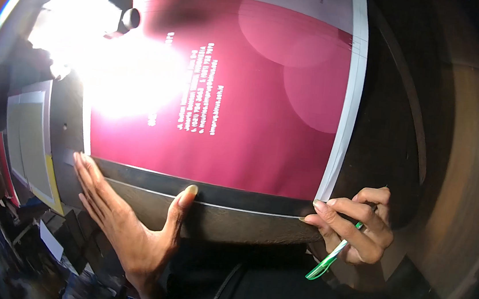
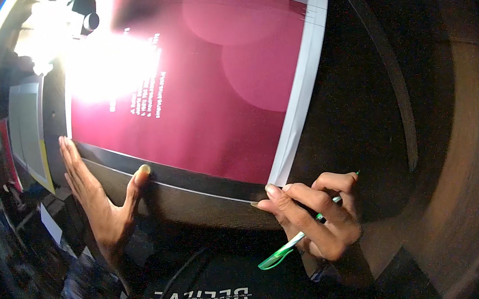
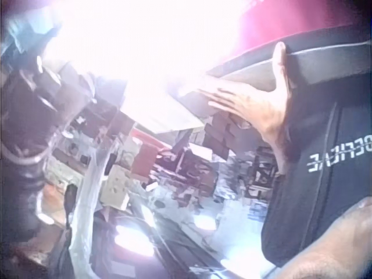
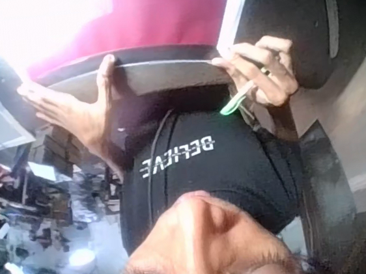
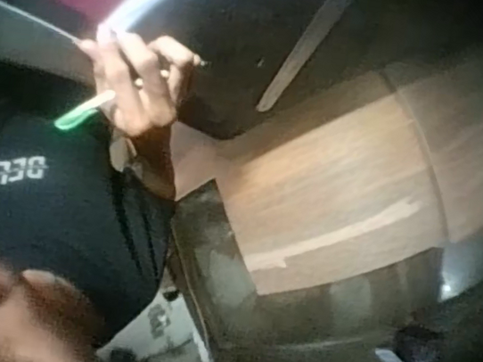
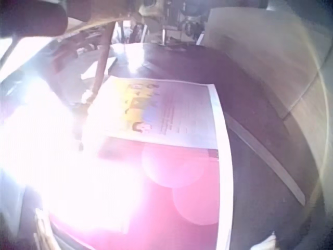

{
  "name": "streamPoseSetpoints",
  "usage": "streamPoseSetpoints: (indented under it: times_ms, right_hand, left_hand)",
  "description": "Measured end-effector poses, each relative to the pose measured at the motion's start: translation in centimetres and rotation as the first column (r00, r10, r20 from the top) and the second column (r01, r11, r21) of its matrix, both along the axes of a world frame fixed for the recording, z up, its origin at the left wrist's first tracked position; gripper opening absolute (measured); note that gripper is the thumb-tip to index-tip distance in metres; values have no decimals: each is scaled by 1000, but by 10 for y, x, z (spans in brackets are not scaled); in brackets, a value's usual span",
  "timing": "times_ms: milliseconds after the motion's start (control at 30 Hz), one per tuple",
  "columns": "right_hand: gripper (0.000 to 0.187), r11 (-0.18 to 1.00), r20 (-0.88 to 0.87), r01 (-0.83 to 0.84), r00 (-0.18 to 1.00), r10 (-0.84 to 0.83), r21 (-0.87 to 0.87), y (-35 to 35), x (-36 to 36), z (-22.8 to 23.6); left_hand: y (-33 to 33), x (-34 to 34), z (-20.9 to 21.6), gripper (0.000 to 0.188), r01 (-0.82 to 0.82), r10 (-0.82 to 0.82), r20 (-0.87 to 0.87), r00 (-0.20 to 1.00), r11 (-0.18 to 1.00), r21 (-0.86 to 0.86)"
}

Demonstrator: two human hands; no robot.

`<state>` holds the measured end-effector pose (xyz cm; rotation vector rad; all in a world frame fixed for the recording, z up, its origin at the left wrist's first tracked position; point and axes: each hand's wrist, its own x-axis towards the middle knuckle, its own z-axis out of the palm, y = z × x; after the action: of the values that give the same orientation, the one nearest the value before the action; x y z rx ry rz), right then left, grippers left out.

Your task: The person aligns a metal ruler along the edges of printed paper covers and marks lines using a pen, rotating and repositioning the sheets to mark different sides.

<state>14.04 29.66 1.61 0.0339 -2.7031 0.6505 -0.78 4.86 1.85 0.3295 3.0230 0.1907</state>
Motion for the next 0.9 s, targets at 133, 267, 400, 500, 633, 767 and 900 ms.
streamPoseSetpoints:
  times_ms: [133, 267, 400, 500, 633, 767, 900]
  right_hand:
    - [19, 985, 226, 152, 966, -129, -87, -4, -16, 33]
    - [53, 860, 126, 63, 992, 1, -506, 15, -39, 40]
    - [48, 474, 30, -136, 945, 326, -870, -23, -107, 27]
    - [17, 470, 80, -154, 894, 442, -869, -69, -156, 24]
    - [13, 614, 131, -214, 874, 468, -760, -102, -198, -1]
    - [12, 637, 113, -217, 893, 435, -740, -114, -210, -16]
    - [11, 637, 111, -194, 907, 405, -746, -117, -209, -16]
  left_hand:
    - [5, -4, 5, 139, -20, 21, 75, 997, 1000, -13]
    - [8, -7, 5, 140, -37, 29, 88, 996, 995, 93]
    - [-4, -4, 4, 142, -73, 64, 66, 996, 988, 139]
    - [-8, -5, 7, 140, -73, 57, 108, 993, 986, 147]
    - [-10, -6, 9, 135, -63, 36, 160, 987, 983, 172]
    - [-13, -9, 9, 134, -78, 36, 212, 977, 978, 193]
    - [-13, -9, 10, 134, -83, 40, 201, 979, 974, 211]
